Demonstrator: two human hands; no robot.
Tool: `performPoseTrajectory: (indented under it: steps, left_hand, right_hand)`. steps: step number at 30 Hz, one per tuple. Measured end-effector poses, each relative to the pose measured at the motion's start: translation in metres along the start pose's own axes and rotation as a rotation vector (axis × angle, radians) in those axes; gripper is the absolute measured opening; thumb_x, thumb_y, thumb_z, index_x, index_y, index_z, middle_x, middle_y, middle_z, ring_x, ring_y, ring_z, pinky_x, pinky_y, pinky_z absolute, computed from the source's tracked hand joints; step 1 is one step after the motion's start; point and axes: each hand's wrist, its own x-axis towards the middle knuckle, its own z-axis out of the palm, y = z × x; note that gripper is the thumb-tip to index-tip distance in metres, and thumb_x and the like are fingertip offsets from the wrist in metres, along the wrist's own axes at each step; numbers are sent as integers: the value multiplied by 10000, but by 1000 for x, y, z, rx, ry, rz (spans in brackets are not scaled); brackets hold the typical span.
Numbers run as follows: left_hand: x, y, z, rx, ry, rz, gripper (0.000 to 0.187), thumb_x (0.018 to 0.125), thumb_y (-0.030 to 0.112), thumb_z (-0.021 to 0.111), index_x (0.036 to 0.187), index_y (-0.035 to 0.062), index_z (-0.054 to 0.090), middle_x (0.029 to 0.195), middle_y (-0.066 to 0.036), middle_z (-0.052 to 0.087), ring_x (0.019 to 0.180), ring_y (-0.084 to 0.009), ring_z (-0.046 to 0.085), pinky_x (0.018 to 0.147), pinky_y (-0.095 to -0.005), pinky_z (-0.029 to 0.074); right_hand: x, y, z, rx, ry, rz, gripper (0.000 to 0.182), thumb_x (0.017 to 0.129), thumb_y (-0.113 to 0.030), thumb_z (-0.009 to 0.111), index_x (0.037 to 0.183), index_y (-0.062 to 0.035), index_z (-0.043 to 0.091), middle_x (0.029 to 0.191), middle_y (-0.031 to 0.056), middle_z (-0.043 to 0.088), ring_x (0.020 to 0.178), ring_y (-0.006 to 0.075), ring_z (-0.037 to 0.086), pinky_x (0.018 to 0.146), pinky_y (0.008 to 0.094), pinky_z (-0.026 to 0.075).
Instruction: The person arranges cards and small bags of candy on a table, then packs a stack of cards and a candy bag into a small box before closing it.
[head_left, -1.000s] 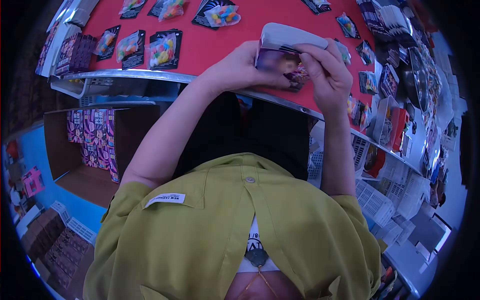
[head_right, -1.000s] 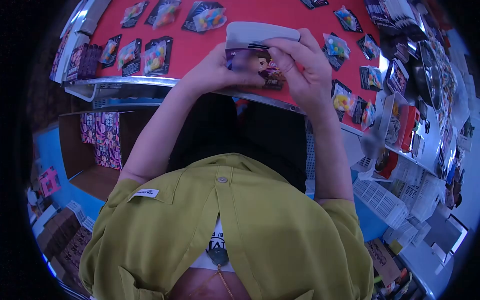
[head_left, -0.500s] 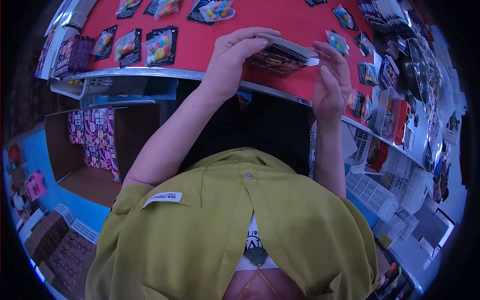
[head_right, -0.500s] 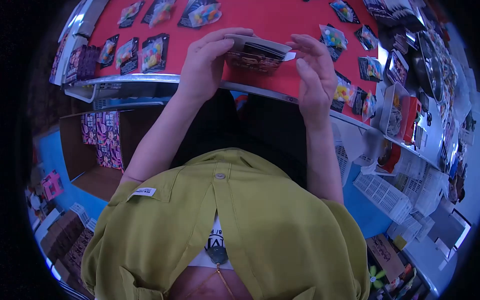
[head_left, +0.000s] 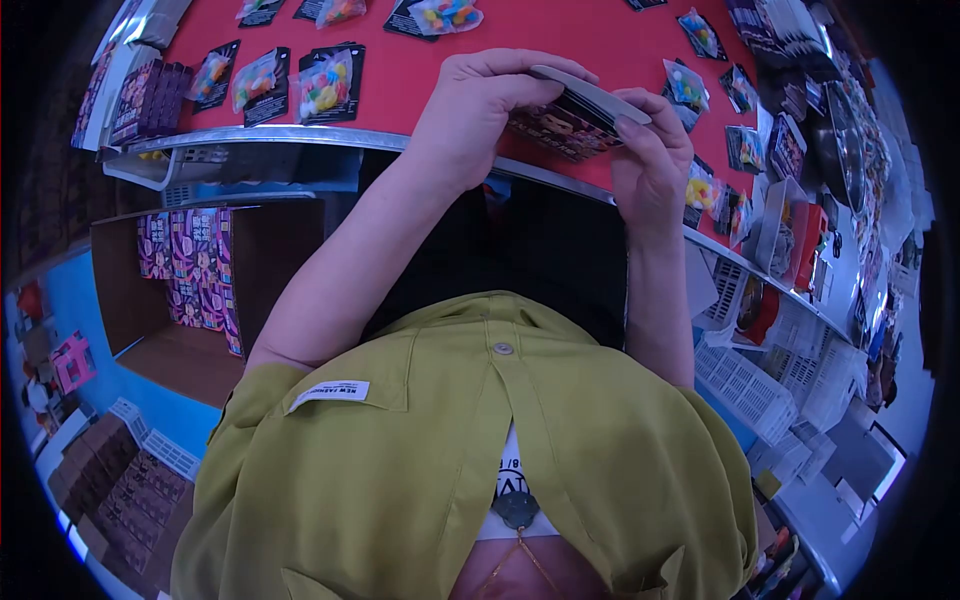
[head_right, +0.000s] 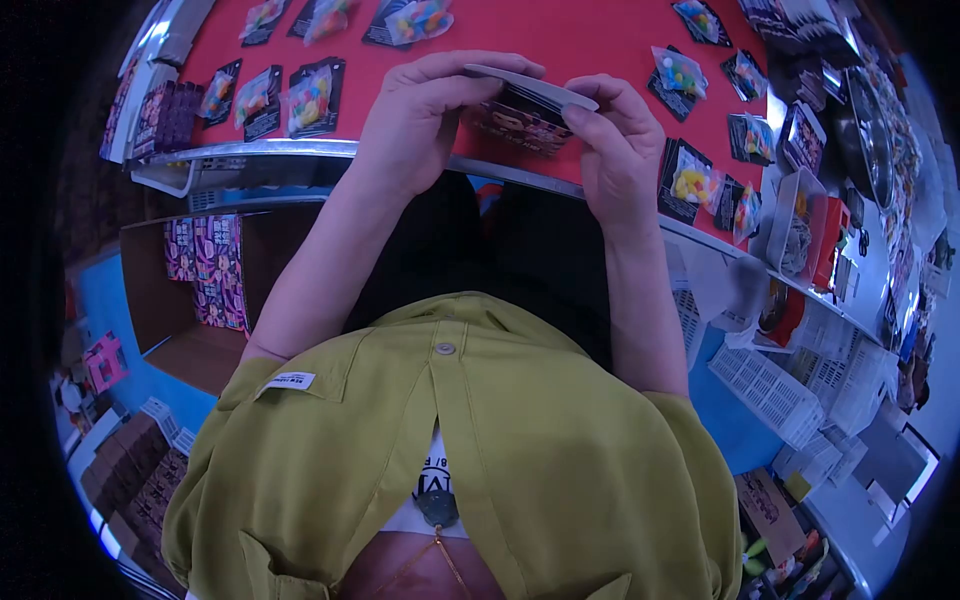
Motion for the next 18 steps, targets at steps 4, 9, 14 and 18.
performPoseTrajectory:
  steps: [4,9,14,18]
  left_hand:
    - [4,-2,-20,64,-148,33,214,851,42,571,1040,33,671,1045,-108,663,1044,-206,603,924,-317,462]
    - [15,8,-41,1220,-313,971,283,811,225,675,1056,84,671,999,-72,667,925,-199,648,796,-292,538]
    - [9,16,-34,1037,-340,741,272,778,249,711,988,76,695,925,-82,678,855,-208,664,737,-283,547]
    - [17,24,-30,1005,-394,599,204,770,221,728,900,65,715,825,-74,686,766,-191,673,696,-264,542]
  right_hand:
    - [-2,-3,-4,-646,-58,-385,203,863,-84,597,1053,-12,610,1001,86,602,951,168,574,830,283,447]
    - [-9,-14,-8,-1500,-270,-897,232,852,-185,642,1043,-54,626,1012,101,589,920,219,579,795,307,443]
    - [-8,-13,4,-1330,-175,-794,209,799,-110,678,999,-63,642,945,77,608,861,220,575,764,336,401]
    - [-4,-19,5,-1264,-197,-755,172,776,-81,687,944,-58,654,881,56,615,807,196,569,737,311,381]
